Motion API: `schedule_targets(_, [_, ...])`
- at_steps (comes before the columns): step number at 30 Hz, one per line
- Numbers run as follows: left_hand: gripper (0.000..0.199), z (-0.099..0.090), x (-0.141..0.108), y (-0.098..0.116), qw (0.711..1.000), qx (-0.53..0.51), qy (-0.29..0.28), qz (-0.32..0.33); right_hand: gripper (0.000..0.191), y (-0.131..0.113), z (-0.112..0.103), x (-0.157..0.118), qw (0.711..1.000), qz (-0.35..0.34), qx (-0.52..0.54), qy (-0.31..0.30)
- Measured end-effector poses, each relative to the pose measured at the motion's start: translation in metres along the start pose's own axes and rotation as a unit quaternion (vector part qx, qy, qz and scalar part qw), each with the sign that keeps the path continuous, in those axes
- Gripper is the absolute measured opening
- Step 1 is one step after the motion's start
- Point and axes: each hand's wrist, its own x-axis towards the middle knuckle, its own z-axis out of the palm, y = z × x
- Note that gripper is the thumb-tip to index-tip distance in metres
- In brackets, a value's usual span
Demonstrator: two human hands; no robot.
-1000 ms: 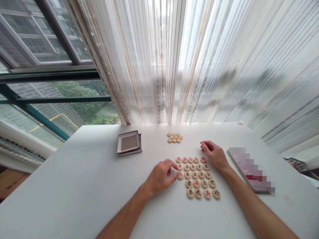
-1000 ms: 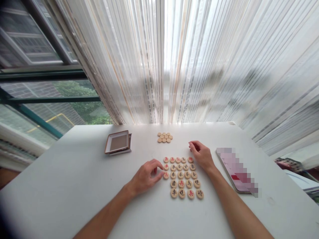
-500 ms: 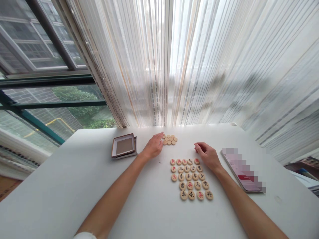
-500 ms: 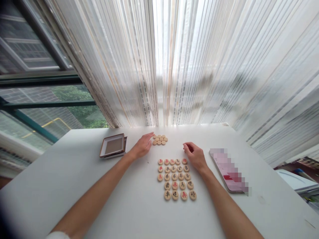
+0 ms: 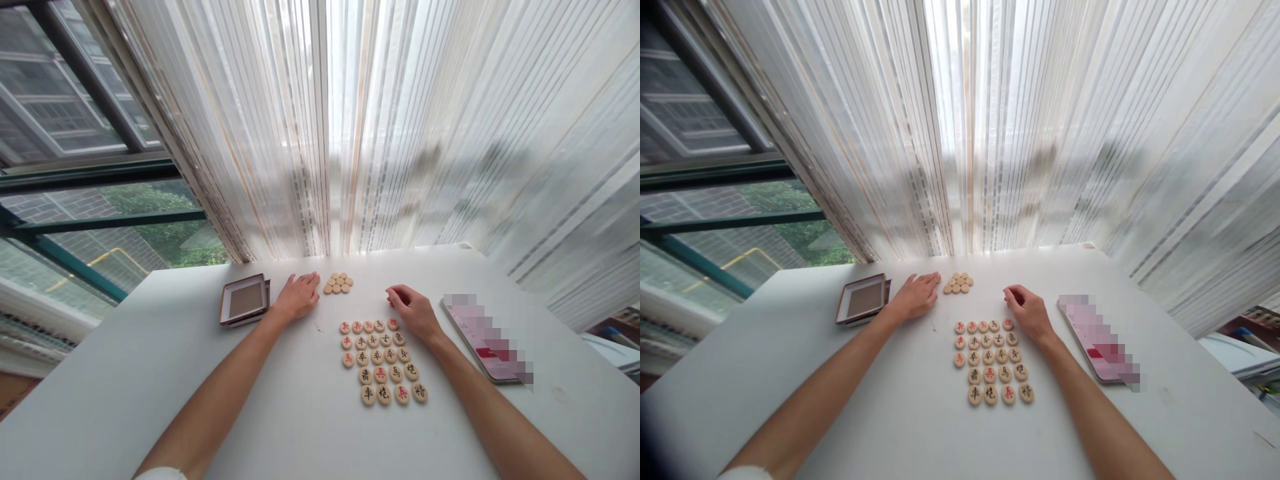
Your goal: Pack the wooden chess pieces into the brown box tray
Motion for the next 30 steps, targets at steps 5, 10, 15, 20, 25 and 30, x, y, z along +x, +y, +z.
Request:
schedule_targets(5, [0.037,-0.007,-0.006,-0.002,1.000,-0.006,0.027,0.002,0.031,0.000,0.000,0.000,1.000,-0.010,-0.007,0.001])
schedule_targets(10, [0.027,-0.014,-0.011,0.000,0.998,-0.035,0.050,0.006,0.030,-0.001,0.000,0.000,1.000,-0.023,-0.016,0.009])
schedule_targets(15, [0.027,-0.022,-0.043,0.024,0.991,-0.097,0.092,0.017,0.027,-0.019,-0.002,-0.007,0.997,-0.066,-0.036,0.020])
schedule_targets(20, [0.024,-0.021,-0.084,0.074,0.905,-0.402,0.131,0.048,0.017,-0.056,0.004,-0.034,0.985,-0.162,-0.044,-0.045])
schedule_targets(25, [0.029,-0.008,-0.098,0.101,0.794,-0.602,0.083,-0.007,0.021,-0.081,0.018,-0.059,0.953,-0.279,-0.037,-0.108])
schedule_targets(30, [0.034,0.000,-0.098,0.106,0.690,-0.720,0.065,-0.041,0.034,-0.085,0.028,-0.070,0.938,-0.325,-0.027,-0.121])
